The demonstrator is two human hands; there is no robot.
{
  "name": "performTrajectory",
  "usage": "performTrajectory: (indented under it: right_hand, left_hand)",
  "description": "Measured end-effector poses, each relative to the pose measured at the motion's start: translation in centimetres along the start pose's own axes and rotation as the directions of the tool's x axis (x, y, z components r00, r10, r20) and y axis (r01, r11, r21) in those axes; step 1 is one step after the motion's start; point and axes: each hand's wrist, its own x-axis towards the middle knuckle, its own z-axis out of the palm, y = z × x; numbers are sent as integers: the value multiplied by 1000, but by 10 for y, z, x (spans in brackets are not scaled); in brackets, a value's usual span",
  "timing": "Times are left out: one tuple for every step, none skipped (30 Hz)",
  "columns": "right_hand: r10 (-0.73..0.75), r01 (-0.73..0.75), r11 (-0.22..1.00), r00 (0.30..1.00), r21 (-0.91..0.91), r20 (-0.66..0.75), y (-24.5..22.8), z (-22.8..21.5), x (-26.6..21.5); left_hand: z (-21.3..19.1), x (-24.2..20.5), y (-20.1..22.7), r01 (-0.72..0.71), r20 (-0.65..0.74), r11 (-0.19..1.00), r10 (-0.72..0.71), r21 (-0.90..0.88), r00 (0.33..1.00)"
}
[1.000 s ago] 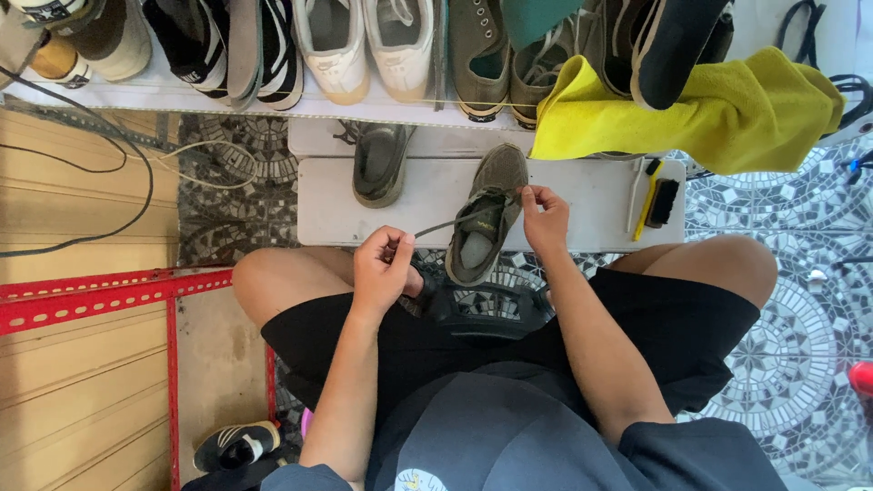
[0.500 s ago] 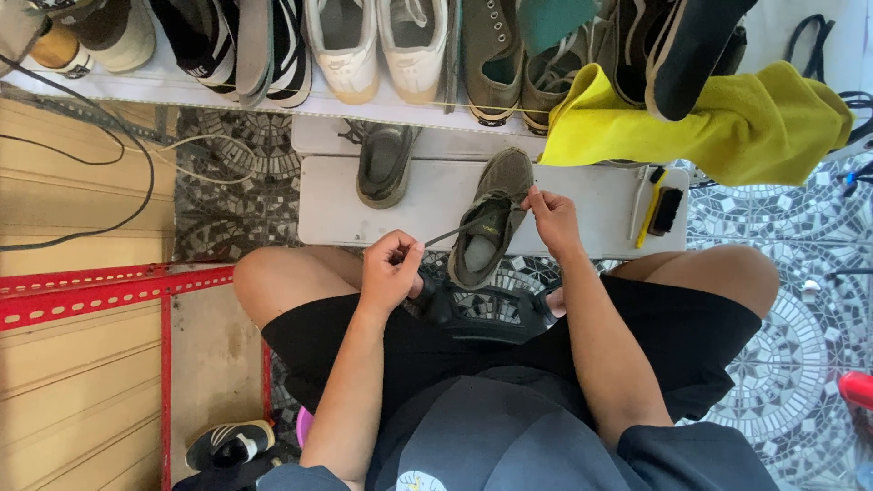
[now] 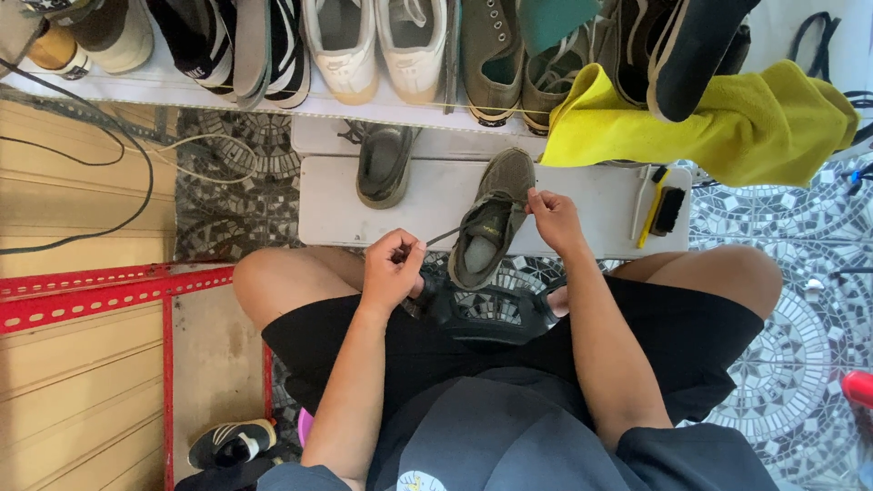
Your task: The person sits on a stool and laces a grey sneaker placed on a white bench. They thread the laces through the eyelets, pull them tight, and tie a knot. The person repeats this process for the other shoe.
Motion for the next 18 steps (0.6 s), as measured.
performTrajectory:
  right_hand:
    - [0,0,1000,1000,0,0,-20,-4,-7]
    - [-29,30,999,1000,-27,9,-39,-8,-16]
    - [-59,60,997,998,-53,18,-58,-12,-25]
    - [-60,61,997,998,-53,19,-60,-14,-28]
    - [-112,113,991,993,-72,22,-62,-15,-31]
    - [-161,163,982,987,-92,26,-64,-16,-34]
    - [-161,162,982,987,-92,26,-66,-16,-34]
    - [-167,167,980,986,-112,15,-68,-15,-34]
    - [-173,172,976,985,-132,4,-70,-14,-34]
    - [-174,173,976,985,-131,5,-59,-11,-28]
    - [-127,124,984,992,-130,-17,-49,-8,-23]
    - [-79,74,989,996,-129,-39,-38,-6,-17]
    - [-80,74,989,996,-129,-40,-32,-4,-14]
    - [-51,47,994,998,-102,-34,-25,-1,-11]
    - [-23,21,997,999,-75,-27,-19,1,-8]
    - [-24,22,997,999,-74,-26,-22,1,-10]
    - [12,-13,998,1000,-56,-22,-24,1,-11]
    - [49,-50,998,999,-39,-18,-27,1,-14]
  left_hand:
    - [0,1,2,0,0,1000,0,0,1000]
    - [1,1,4,6,2,1000,-6,-2,1000]
    - [1,1,6,12,3,1000,-12,-3,1000]
    - [-1,2,-4,11,2,1000,-11,-3,1000]
    - [-2,4,-14,-6,6,1000,6,-4,1000]
    - [-3,5,-24,-22,11,1000,22,-5,1000]
    - [-3,5,-25,-21,12,1000,21,-5,1000]
    - [-3,4,-26,-23,9,1000,23,-3,1000]
    - [-2,4,-26,-26,6,1000,26,-1,1000]
    - [-2,3,-26,-26,6,1000,26,0,1000]
    - [-1,2,-25,-26,11,999,25,20,1000]
    - [0,1,-24,-26,18,999,25,40,1000]
    - [1,2,-26,-27,18,999,26,39,999]
    - [1,4,-27,-30,21,999,30,21,999]
    - [1,6,-28,-34,24,999,34,3,999]
    - [1,4,-22,-34,23,999,34,4,999]
    - [1,2,-16,-18,27,1000,18,18,999]
    - [2,0,-9,-2,31,1000,1,31,1000]
